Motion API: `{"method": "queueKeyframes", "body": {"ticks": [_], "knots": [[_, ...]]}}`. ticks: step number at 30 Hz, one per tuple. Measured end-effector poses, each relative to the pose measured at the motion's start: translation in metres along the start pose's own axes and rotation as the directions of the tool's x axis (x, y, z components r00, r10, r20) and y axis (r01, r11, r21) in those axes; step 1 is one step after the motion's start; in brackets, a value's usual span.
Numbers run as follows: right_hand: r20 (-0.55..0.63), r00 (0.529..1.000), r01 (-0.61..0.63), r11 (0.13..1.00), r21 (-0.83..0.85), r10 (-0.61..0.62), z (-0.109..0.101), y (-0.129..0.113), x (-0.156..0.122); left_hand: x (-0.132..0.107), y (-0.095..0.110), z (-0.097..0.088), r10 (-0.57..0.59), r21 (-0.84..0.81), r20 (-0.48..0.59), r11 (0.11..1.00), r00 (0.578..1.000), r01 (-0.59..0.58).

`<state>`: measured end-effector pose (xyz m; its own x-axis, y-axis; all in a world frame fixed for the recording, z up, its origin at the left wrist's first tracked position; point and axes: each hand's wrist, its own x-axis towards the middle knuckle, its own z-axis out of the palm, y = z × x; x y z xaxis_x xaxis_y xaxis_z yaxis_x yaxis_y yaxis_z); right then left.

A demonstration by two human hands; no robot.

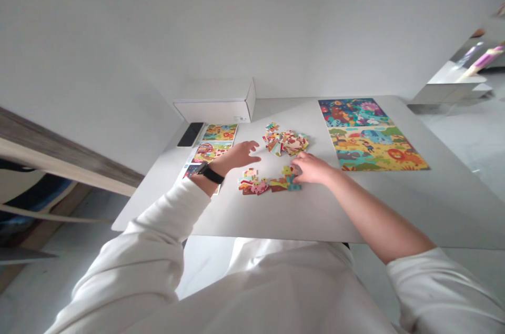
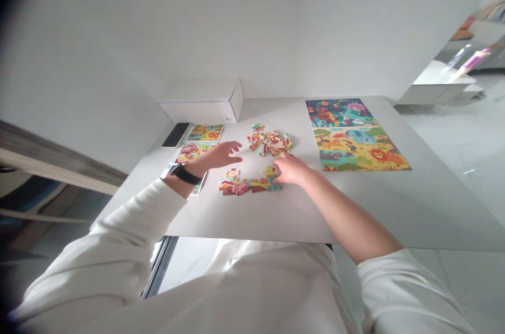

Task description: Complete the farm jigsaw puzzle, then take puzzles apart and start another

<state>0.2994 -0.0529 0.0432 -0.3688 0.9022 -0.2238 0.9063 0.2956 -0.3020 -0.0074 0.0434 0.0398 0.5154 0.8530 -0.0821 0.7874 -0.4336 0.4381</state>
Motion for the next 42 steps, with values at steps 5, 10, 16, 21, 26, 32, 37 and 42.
{"method": "queueKeyframes", "body": {"ticks": [5,10,16,21,26,32,37,42], "knots": [[0.016,0.999,-0.032,0.999,0.015,0.032,-0.006,-0.004,0.005,-0.075,0.012,0.005,0.082,0.196,0.135,0.975,0.987,-0.108],[0.054,0.999,-0.016,0.991,0.135,0.009,-0.006,0.002,0.014,-0.102,0.033,0.021,0.106,0.228,0.089,0.966,0.99,-0.124],[0.02,1.0,-0.027,0.962,0.27,0.022,-0.015,0.012,0.005,-0.089,0.038,0.033,0.125,0.252,0.081,0.957,0.989,-0.141],[0.054,0.996,-0.094,0.874,0.476,0.078,-0.029,0.03,-0.008,-0.075,0.034,0.031,0.088,0.27,0.113,0.956,0.99,-0.116],[0.132,0.991,-0.072,0.83,0.552,-0.002,-0.022,0.021,-0.006,-0.069,0.031,0.027,0.068,0.249,0.082,0.965,0.994,-0.086],[0.159,0.987,-0.04,0.989,0.14,0.017,-0.007,-0.003,-0.004,-0.07,0.026,0.014,0.051,0.143,0.029,0.988,0.998,-0.055],[0.116,0.993,-0.001,1.0,-0.009,0.002,-0.003,-0.009,-0.009,-0.067,0.014,-0.01,-0.062,-0.019,0.005,0.998,0.998,0.063],[0.122,0.992,-0.026,1.0,0.004,0.025,0.003,-0.012,-0.013,-0.064,0.011,-0.018,-0.087,-0.214,0.064,0.972,0.994,0.099]]}}
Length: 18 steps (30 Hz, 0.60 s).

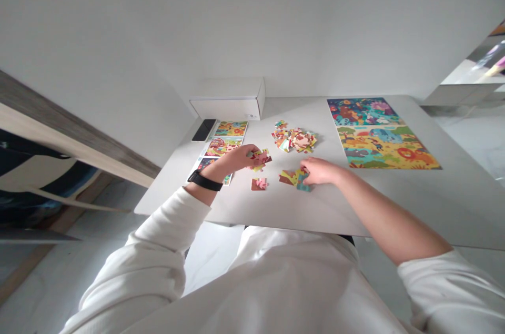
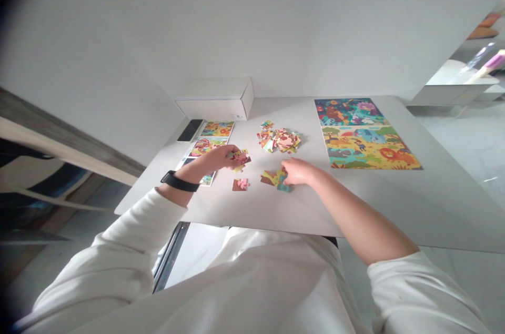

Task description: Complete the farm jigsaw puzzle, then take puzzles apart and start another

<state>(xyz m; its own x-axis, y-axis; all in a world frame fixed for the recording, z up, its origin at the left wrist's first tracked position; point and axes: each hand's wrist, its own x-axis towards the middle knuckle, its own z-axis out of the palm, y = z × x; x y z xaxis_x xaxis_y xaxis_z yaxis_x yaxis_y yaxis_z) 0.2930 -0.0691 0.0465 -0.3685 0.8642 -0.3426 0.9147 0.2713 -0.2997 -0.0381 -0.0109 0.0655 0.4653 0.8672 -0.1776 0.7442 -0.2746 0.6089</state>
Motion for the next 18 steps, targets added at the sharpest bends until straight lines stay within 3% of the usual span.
{"method": "queueKeyframes", "body": {"ticks": [4,8,12,18], "knots": [[0.039,0.999,-0.03,0.995,0.098,0.026,-0.001,-0.001,-0.001,0.0,0.019,0.014,0.057,-0.033,0.142,0.998,0.988,-0.053],[0.01,1.0,0.022,0.982,0.187,-0.024,-0.007,0.0,-0.003,0.013,0.046,0.04,0.099,0.129,0.211,0.983,0.973,-0.128],[-0.067,0.997,0.052,0.962,0.267,-0.035,-0.012,0.011,-0.009,0.032,0.06,0.062,0.173,0.301,0.262,0.92,0.949,-0.251],[-0.173,0.983,-0.01,0.946,0.324,0.07,-0.015,0.04,-0.018,0.041,0.068,0.067,0.252,0.393,0.275,0.852,0.928,-0.347]]}}
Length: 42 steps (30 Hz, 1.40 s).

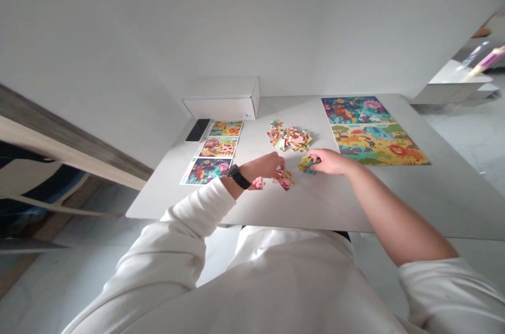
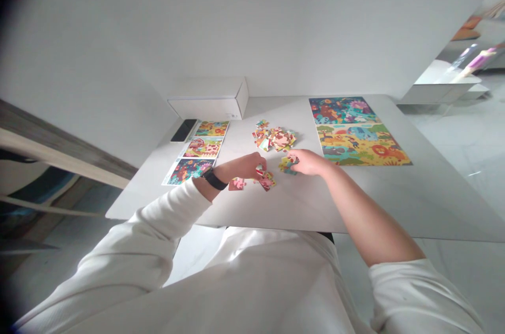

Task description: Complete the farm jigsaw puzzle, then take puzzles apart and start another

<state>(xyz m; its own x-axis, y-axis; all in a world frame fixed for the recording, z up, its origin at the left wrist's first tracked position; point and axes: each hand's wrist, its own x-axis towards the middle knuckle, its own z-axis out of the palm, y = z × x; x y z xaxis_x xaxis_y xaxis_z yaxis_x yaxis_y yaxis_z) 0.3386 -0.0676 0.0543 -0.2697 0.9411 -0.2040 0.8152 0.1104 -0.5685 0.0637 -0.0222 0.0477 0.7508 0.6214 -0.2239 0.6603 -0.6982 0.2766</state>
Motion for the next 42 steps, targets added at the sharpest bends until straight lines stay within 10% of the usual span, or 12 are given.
{"method": "queueKeyframes", "body": {"ticks": [10,17,23,28,36,42], "knots": [[-0.168,0.986,0.013,0.989,0.146,0.012,0.005,0.024,0.008,-0.001,-0.009,-0.015,-0.208,-0.291,-0.016,0.937,0.978,0.195],[-0.27,0.959,-0.033,0.978,0.205,0.089,0.004,0.04,0.0,0.059,-0.034,-0.041,-0.493,-0.568,-0.238,0.769,0.837,0.292],[-0.318,0.941,-0.061,0.98,0.189,0.119,-0.001,0.046,-0.003,0.094,-0.04,-0.045,-0.375,-0.334,-0.338,0.905,0.864,0.262],[-0.351,0.929,-0.038,0.973,0.229,0.119,-0.007,0.05,0.016,0.043,-0.063,-0.039,-0.195,-0.108,-0.407,0.98,0.893,0.165],[-0.343,0.915,-0.095,0.94,0.327,0.211,-0.008,0.006,0.104,-0.1,-0.069,0.006,-0.152,-0.136,-0.155,0.982,0.976,0.131],[-0.398,0.896,-0.219,0.976,-0.007,0.198,-0.008,-0.017,0.139,-0.121,-0.048,0.023,-0.106,-0.187,-0.173,0.98,0.979,0.073]]}}
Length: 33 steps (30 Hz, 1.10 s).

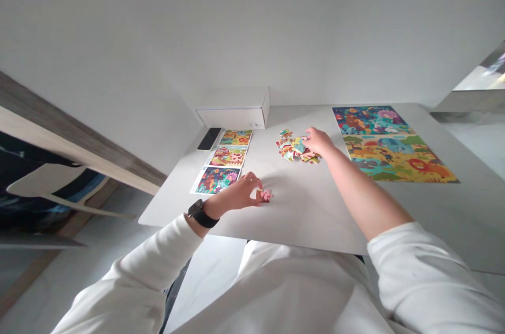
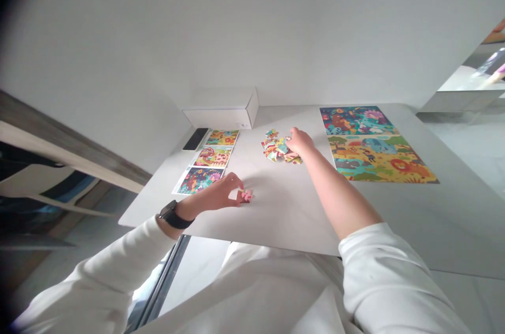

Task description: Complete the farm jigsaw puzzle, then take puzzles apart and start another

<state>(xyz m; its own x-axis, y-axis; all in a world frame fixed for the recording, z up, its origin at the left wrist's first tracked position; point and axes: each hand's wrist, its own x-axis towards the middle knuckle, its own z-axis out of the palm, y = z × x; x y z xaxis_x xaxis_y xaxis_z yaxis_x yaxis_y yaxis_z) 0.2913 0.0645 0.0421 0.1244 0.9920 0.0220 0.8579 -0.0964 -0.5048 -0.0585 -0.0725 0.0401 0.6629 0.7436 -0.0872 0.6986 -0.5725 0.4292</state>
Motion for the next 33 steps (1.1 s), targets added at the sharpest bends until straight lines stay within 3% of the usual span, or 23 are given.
{"method": "queueKeyframes", "body": {"ticks": [3,8,14,18,22,28,33], "knots": [[-0.087,0.995,0.044,0.999,-0.012,-0.045,-0.001,0.016,-0.003,0.007,0.005,-0.002,0.034,0.002,0.022,0.999,0.999,-0.034],[-0.171,0.982,0.088,0.995,0.051,-0.078,-0.01,0.07,-0.018,0.027,0.01,-0.003,0.101,0.092,0.083,0.99,0.991,-0.108],[-0.264,0.959,0.154,0.971,0.183,-0.102,-0.015,0.111,-0.031,0.063,0.023,-0.006,0.229,0.226,0.0,0.948,0.973,-0.224],[-0.323,0.931,0.253,0.94,0.23,-0.172,-0.006,0.115,-0.037,0.104,0.027,-0.021,0.229,0.179,-0.185,0.964,0.956,-0.196],[-0.319,0.896,0.373,0.913,0.167,-0.308,0.008,0.105,-0.046,0.16,0.014,-0.032,0.159,0.061,-0.339,0.987,0.927,-0.147],[-0.215,0.831,0.535,0.842,0.063,-0.512,0.021,0.088,-0.059,0.237,-0.017,-0.019,0.094,0.094,-0.347,0.993,0.933,-0.065],[-0.142,0.839,0.537,0.842,0.06,-0.525,0.025,0.086,-0.058,0.26,-0.02,-0.004,-0.024,0.023,-0.243,0.999,0.97,0.03]]}}
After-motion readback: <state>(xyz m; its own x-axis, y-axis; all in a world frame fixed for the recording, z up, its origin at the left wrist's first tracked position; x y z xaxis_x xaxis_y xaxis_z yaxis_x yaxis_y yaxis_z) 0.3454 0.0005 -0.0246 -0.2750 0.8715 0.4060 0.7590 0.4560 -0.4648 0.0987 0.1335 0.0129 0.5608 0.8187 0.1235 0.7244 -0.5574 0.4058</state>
